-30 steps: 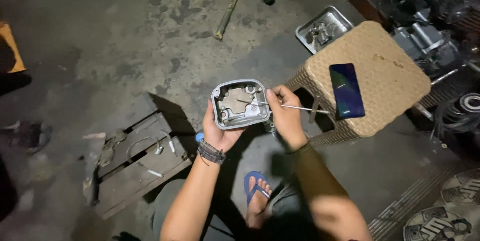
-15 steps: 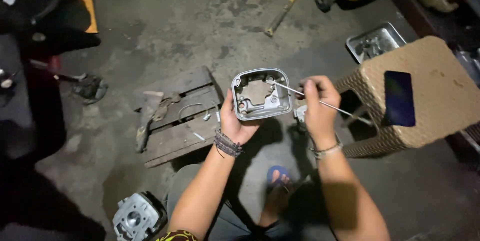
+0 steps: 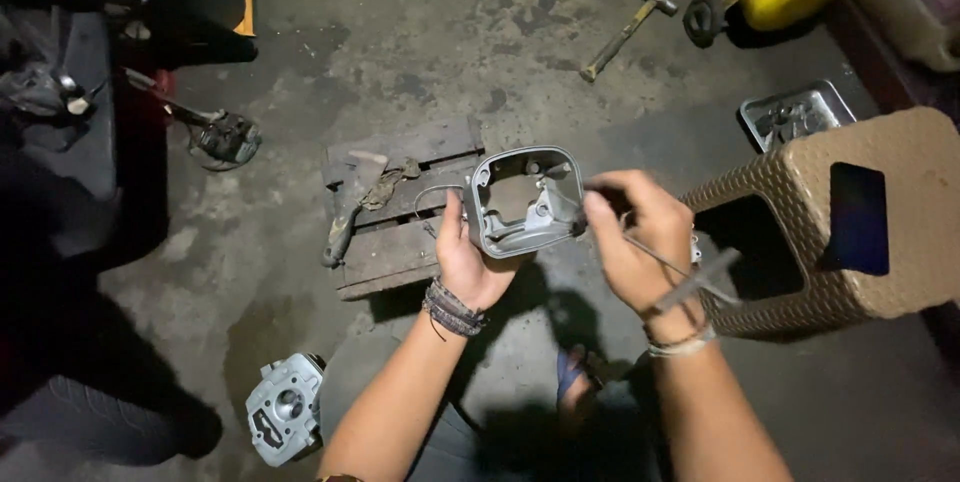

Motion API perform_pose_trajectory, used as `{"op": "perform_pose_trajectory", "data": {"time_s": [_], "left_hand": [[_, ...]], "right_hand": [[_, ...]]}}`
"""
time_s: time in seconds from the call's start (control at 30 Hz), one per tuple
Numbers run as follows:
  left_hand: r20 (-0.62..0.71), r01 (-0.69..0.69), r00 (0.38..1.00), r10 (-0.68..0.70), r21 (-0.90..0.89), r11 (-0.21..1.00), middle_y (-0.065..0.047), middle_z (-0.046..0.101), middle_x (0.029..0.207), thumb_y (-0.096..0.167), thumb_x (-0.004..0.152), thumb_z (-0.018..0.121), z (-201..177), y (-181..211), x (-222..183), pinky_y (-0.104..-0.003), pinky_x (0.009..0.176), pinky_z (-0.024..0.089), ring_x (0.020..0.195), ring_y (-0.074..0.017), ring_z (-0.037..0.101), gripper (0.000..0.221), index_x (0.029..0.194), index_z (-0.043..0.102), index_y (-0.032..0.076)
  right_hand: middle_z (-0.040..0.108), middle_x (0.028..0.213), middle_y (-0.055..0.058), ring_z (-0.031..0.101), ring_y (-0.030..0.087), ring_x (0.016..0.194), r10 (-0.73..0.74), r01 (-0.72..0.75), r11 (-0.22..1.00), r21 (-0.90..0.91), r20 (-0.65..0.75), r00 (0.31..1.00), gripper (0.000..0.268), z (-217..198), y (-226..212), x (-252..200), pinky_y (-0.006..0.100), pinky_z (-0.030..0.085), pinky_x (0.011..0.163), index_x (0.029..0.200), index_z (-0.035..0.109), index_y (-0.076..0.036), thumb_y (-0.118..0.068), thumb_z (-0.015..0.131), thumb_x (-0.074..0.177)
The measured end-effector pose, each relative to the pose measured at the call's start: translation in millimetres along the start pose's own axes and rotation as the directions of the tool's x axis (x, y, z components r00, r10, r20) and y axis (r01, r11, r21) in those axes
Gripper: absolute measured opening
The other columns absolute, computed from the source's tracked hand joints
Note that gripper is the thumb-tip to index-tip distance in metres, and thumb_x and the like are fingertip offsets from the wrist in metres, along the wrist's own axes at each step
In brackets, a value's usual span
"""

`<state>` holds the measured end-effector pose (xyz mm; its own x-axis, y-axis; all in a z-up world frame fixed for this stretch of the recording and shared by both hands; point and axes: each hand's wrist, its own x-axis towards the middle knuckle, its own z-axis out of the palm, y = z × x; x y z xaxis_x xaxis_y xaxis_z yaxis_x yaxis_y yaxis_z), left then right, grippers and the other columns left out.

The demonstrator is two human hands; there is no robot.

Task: Cleaning the exterior surface of a motorcycle valve cover using a small metal tool to scrape away dirt.

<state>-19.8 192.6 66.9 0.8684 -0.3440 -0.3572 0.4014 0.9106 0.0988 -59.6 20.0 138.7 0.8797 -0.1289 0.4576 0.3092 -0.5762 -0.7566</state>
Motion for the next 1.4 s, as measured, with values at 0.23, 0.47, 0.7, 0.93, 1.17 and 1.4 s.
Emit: {"op": "perform_pose_trajectory", "data": {"time_s": [0.23,0.47,0.7,0.93,1.17,1.4], "left_hand": [[0.001,-0.112,0.994,0.112,0.045,0.993,-0.018,0.073,0.114,0.053,0.091,0.061,-33,-2,11,-0.051,0.089,0.061,0.101,-0.0372,0.071,0.054,0.118,0.07,0.007],[0.012,-0.153,0.988,0.152,0.096,0.984,-0.02,0.066,0.127,0.055,0.093,0.055,-19,-12,15,-0.053,0.094,0.058,0.112,-0.0393,0.067,0.061,0.131,0.062,0.008],[-0.004,-0.068,0.998,0.069,0.17,0.983,-0.021,0.068,0.122,0.056,0.094,0.053,-27,-35,40,-0.05,0.087,0.062,0.108,-0.0385,0.069,0.062,0.129,0.063,0.006],[-0.032,-0.08,0.996,0.088,0.199,0.977,-0.021,0.069,0.121,0.054,0.092,0.056,-23,-42,45,-0.05,0.086,0.061,0.106,-0.0378,0.07,0.06,0.128,0.064,0.006],[-0.08,-0.112,0.989,0.124,0.132,0.985,-0.022,0.07,0.119,0.052,0.092,0.059,-17,-38,42,-0.05,0.085,0.062,0.102,-0.0392,0.071,0.057,0.125,0.065,0.007],[-0.129,-0.149,0.979,0.161,0.098,0.984,-0.018,0.075,0.1,0.054,0.09,0.061,-9,-15,30,-0.053,0.078,0.064,0.091,-0.0384,0.074,0.05,0.106,0.072,0.008]], "right_hand": [[0.077,0.083,0.015,0.077,0.037,0.083,0.073,-0.044,0.965,-0.259,0.107,0.992,0.015,34,-22,8,0.045,0.06,0.072,0.103,0.076,-0.011,-0.024,0.07,0.097],[0.077,0.079,0.016,0.075,0.039,0.077,0.123,-0.093,0.979,-0.184,0.162,0.979,0.013,21,8,-1,0.046,0.058,0.066,0.102,0.075,-0.012,-0.022,0.073,0.094],[0.072,0.074,0.013,0.071,0.034,0.066,0.065,-0.047,0.987,-0.155,0.114,0.991,0.013,-3,34,9,0.039,0.056,0.058,0.1,0.075,-0.01,-0.022,0.071,0.098],[0.073,0.077,0.02,0.072,0.039,0.067,0.169,-0.156,0.984,-0.084,0.189,0.967,0.012,-9,38,14,0.045,0.056,0.058,0.1,0.075,-0.006,-0.016,0.073,0.093],[0.075,0.082,0.02,0.073,0.042,0.072,0.174,-0.169,0.985,-0.041,0.268,0.947,0.011,-2,33,23,0.045,0.058,0.061,0.099,0.075,-0.008,-0.017,0.07,0.094],[0.075,0.077,0.018,0.074,0.042,0.076,0.143,-0.149,0.989,0.007,0.241,0.96,0.011,27,41,21,0.045,0.057,0.065,0.097,0.078,-0.009,-0.018,0.074,0.091]]}}
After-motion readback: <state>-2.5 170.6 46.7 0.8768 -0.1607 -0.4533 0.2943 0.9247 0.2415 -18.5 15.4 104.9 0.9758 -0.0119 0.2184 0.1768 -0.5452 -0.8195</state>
